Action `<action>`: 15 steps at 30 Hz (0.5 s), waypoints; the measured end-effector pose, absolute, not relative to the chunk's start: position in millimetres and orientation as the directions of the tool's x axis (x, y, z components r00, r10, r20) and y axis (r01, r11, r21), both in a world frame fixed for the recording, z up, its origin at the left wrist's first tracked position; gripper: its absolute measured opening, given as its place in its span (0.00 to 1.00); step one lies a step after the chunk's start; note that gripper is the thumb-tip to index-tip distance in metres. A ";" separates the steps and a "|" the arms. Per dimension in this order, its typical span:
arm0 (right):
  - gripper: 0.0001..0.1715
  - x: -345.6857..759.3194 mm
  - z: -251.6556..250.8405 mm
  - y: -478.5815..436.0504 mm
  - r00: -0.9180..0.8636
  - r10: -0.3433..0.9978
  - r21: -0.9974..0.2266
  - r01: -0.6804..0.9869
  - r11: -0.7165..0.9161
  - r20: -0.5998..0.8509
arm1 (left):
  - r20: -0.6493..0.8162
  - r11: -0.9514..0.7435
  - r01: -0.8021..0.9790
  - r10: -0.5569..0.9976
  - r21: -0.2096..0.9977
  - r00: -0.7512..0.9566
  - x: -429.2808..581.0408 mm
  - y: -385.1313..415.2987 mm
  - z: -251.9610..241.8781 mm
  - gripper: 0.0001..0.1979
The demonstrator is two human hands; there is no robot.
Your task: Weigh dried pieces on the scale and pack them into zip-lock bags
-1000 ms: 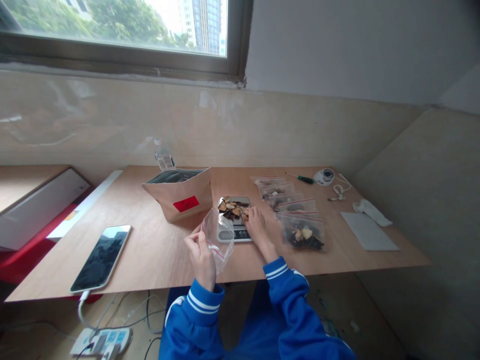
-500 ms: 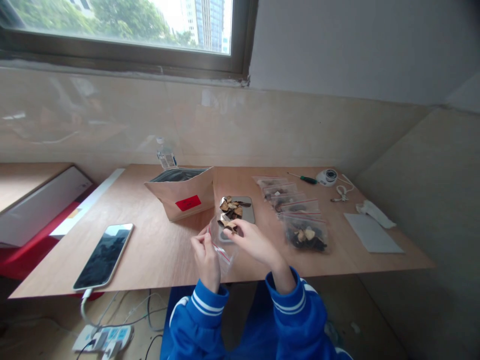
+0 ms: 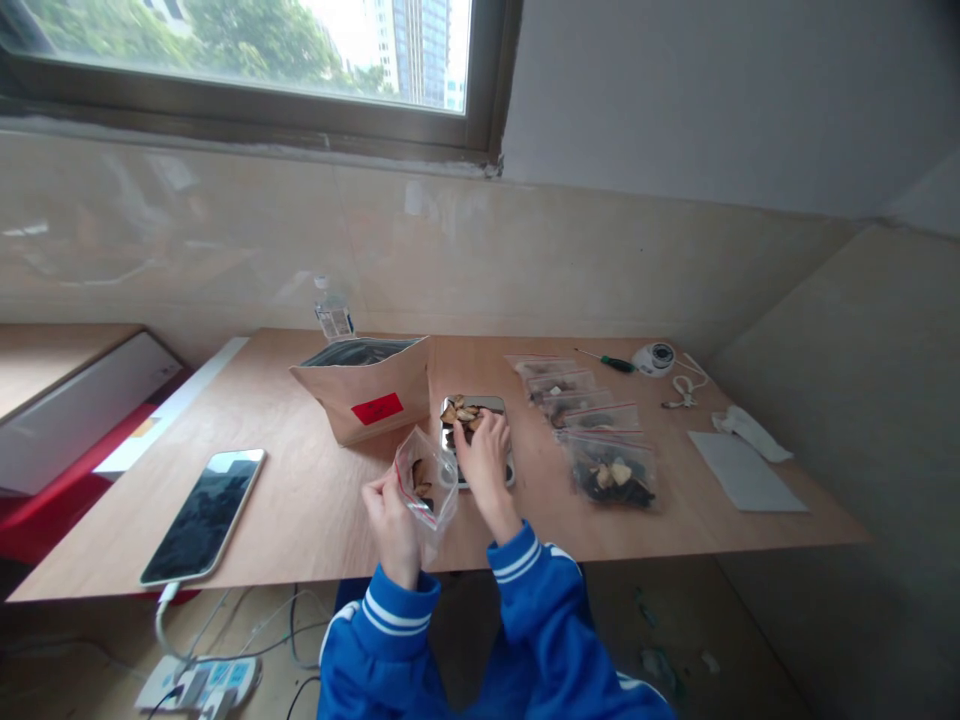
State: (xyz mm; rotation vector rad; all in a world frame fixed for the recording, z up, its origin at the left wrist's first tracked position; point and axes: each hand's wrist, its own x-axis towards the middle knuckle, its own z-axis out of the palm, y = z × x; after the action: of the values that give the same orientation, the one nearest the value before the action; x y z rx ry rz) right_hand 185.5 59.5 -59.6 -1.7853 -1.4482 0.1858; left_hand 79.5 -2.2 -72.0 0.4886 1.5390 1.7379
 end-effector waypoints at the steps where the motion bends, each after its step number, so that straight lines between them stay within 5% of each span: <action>1: 0.25 180.2 -69.1 65.3 0.346 0.862 -0.626 0.778 -0.043 0.370 | -0.211 0.028 -0.281 0.734 0.959 -0.645 79.7 -3.4 -70.4 0.11; 15: 0.14 197.0 -92.5 74.2 0.260 0.891 -0.435 0.897 -0.081 0.371 | -0.235 0.012 -0.352 0.765 0.936 -0.600 82.1 -1.3 -73.0 0.11</action>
State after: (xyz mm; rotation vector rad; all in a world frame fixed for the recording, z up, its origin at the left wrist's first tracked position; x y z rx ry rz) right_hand 197.0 74.2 -92.5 -1.9516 -1.6146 -0.0120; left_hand 82.1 -1.3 -73.0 0.4477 1.4625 1.7115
